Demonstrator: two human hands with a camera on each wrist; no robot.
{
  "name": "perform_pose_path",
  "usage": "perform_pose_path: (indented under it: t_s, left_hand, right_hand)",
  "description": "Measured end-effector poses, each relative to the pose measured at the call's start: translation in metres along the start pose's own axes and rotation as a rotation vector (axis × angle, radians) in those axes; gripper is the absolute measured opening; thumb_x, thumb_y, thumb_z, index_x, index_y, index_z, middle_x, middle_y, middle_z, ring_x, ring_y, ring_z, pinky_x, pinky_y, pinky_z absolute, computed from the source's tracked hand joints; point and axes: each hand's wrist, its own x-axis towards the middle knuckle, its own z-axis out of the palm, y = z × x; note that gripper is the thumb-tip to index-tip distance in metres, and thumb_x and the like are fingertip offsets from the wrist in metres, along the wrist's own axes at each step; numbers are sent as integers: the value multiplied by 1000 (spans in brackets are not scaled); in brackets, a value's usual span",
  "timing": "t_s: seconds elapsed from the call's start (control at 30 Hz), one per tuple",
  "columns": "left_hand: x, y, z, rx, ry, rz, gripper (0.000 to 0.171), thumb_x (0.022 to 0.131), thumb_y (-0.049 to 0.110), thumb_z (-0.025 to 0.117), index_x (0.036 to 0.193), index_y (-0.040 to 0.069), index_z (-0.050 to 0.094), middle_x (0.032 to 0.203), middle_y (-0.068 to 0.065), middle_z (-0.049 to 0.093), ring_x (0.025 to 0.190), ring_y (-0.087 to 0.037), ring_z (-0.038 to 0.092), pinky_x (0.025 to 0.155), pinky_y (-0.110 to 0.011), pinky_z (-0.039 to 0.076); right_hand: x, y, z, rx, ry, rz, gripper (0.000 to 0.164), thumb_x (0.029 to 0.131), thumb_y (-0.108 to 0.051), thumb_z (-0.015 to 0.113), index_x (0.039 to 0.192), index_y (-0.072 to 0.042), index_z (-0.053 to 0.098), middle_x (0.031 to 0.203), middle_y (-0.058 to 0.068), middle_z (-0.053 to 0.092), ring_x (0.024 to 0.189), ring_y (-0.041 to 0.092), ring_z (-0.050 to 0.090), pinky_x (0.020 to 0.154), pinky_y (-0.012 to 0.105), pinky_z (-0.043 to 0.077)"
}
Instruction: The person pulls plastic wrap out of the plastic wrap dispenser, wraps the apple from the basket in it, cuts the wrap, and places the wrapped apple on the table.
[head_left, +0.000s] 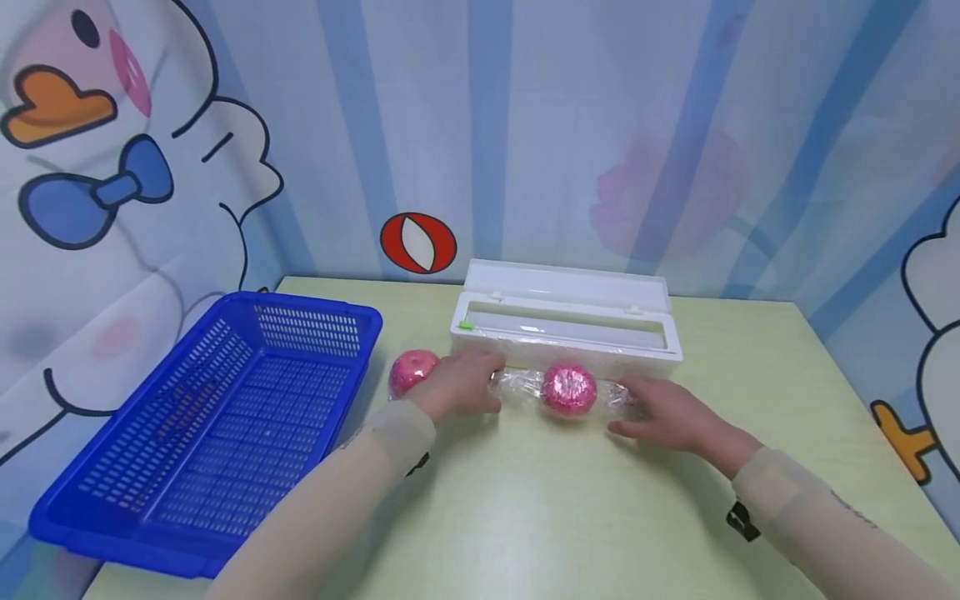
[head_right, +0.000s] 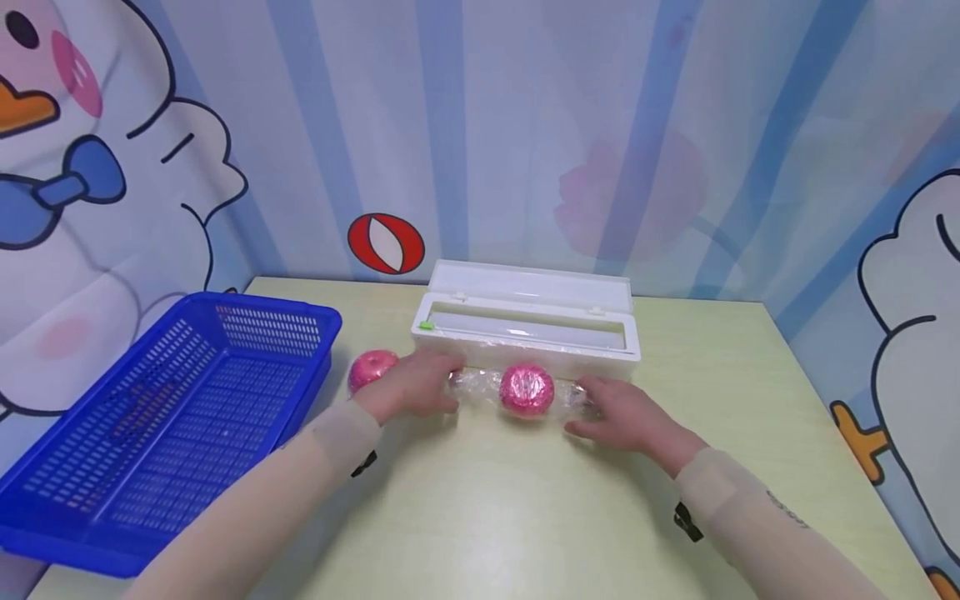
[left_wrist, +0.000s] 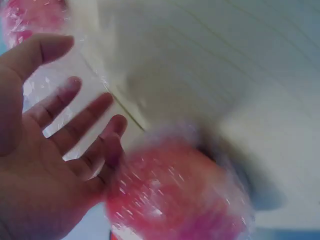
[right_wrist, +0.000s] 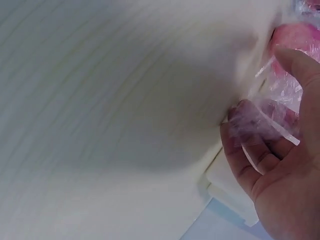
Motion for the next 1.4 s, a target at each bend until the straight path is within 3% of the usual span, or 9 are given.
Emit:
perform_pose_path:
  t_s: [0.17,0.33,0.53,0.67,0.83,1.03,1.1,1.27,1.4]
  left_hand:
    - [0,0,1,48,6,-35,20,95,20,79,100,16,60,93,-1,59,94,-19,55,78,-33,50]
    - [-1,6,-5,17,-23,-43,34,91,30,85,111,18,61,105,0,60,100,-19,56,81,-33,53]
    - [-7,4,-15,-36,-21,-108,35,96,22,80,125,13,64,121,-5,64,105,-21,58,89,-36,56]
    - [-9,4,-17,-178,85,-184,36,103,19,68,136,5,61,128,-11,67,108,-24,63,95,-40,58]
    - [-14,5,-11,-308,252,-270,42,105,19,63,144,4,56,134,-13,63,114,-27,64,97,-42,59]
    - [-23,9,5,-176,383,-220,53,105,22,61,156,10,52,150,-14,56,134,-30,58,108,-49,54]
    - [-24,12,10,-179,435,-219,53,106,23,59,157,11,51,151,-14,55,134,-31,57,108,-50,54]
    - [-17,16,17,-440,606,-290,61,106,31,63,157,5,45,149,-18,51,133,-34,55,113,-50,49]
    - [-8,13,16,-571,659,-383,76,104,37,67,164,4,33,160,-18,41,146,-34,45,122,-49,40]
  right_hand:
    - [3,1,-2,0,-29,26,58,91,-40,84,129,0,65,102,5,70,89,21,63,82,47,58]
    - [5,-3,-3,-1,-43,7,63,92,-41,83,134,2,65,118,16,73,104,32,69,94,57,58]
    - [6,-8,-12,10,-64,-20,62,91,-41,84,134,0,64,117,12,73,104,30,70,92,54,59]
    - [3,-12,-25,2,-95,-25,64,92,-44,84,136,-3,64,118,10,73,105,27,69,92,54,59]
    - [11,-23,-46,-76,-85,-74,57,94,-44,82,131,-4,68,114,9,75,104,26,72,92,53,60]
    - [39,-47,-72,-119,-30,-135,45,98,-36,79,127,-2,70,111,10,76,101,27,72,91,53,60]
    - [51,-56,-78,-126,-8,-161,42,99,-33,78,127,-1,70,110,11,76,101,28,73,90,52,61]
    - [85,-77,-85,-131,37,-219,38,99,-28,77,125,-1,70,108,12,77,100,30,74,90,52,60]
    - [110,-92,-83,-129,49,-284,36,100,-26,76,124,0,71,106,13,77,99,31,74,92,53,59]
